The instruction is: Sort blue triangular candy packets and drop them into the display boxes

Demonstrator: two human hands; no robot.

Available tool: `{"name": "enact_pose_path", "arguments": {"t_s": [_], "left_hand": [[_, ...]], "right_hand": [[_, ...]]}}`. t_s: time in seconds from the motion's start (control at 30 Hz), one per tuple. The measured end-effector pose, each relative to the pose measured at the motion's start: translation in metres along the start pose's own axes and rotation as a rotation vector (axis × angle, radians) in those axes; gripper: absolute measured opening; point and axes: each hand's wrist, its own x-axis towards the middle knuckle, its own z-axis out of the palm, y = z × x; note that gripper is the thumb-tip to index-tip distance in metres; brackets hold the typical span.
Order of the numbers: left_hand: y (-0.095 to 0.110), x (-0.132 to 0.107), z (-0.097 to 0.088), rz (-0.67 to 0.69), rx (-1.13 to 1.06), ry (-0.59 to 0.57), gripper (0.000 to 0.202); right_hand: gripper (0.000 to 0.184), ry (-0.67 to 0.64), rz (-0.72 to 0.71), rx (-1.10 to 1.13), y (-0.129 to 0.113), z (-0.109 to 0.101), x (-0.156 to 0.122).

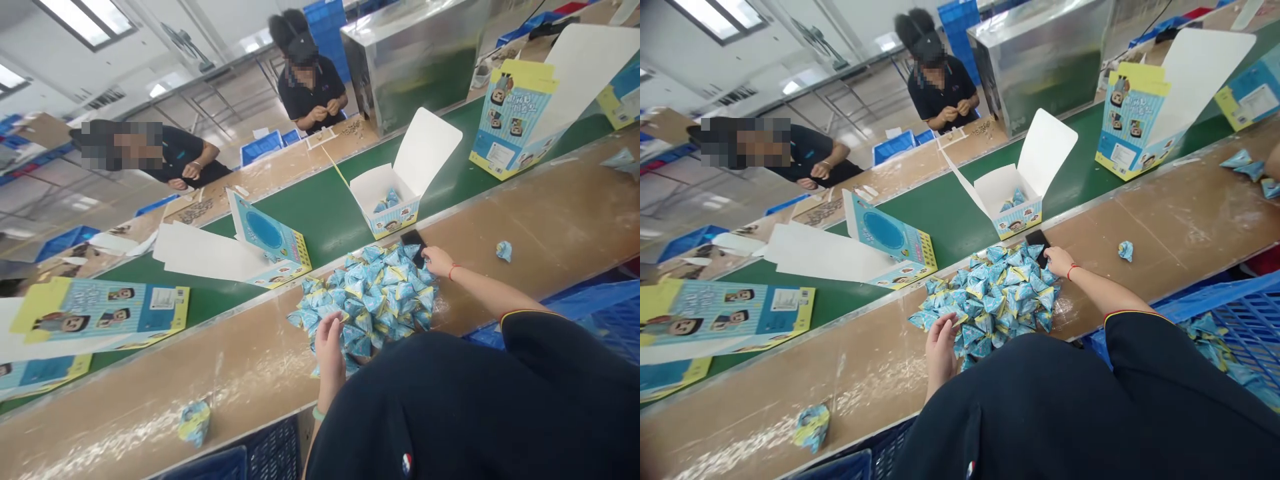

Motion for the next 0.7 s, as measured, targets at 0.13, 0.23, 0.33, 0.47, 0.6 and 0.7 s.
{"name": "enact_pose_path", "arguments": {"t_s": [0.13, 0.23, 0.33, 0.47, 0.6, 0.7], "left_hand": [[-0.004, -0.006, -0.005, -0.052, -0.079, 0.084, 0.051], [-0.004, -0.013, -0.004, -0.068, -0.100, 0.117, 0.052], [-0.006, -0.016, -0.004, -0.073, -0.068, 0.134, 0.053], [-0.015, -0.007, -0.008, -0.082, -0.037, 0.148, 0.049], [-0.018, 0.007, -0.009, -0.123, -0.013, 0.084, 0.043], [-0.019, 0.011, -0.013, -0.136, 0.026, 0.067, 0.044]], "right_hand": [[0.035, 0.021, 0.117, -0.008, -0.018, -0.004, 0.018], [0.044, 0.004, 0.130, 0.003, -0.027, -0.009, 0.034], [0.042, -0.045, 0.065, 0.032, -0.032, -0.013, 0.041], [0.034, -0.015, 0.073, 0.128, -0.026, -0.015, 0.036], [0.029, 0.090, 0.202, 0.334, -0.003, -0.015, 0.020], [0.027, 0.243, 0.352, 0.566, 0.026, -0.018, 0.004]]}}
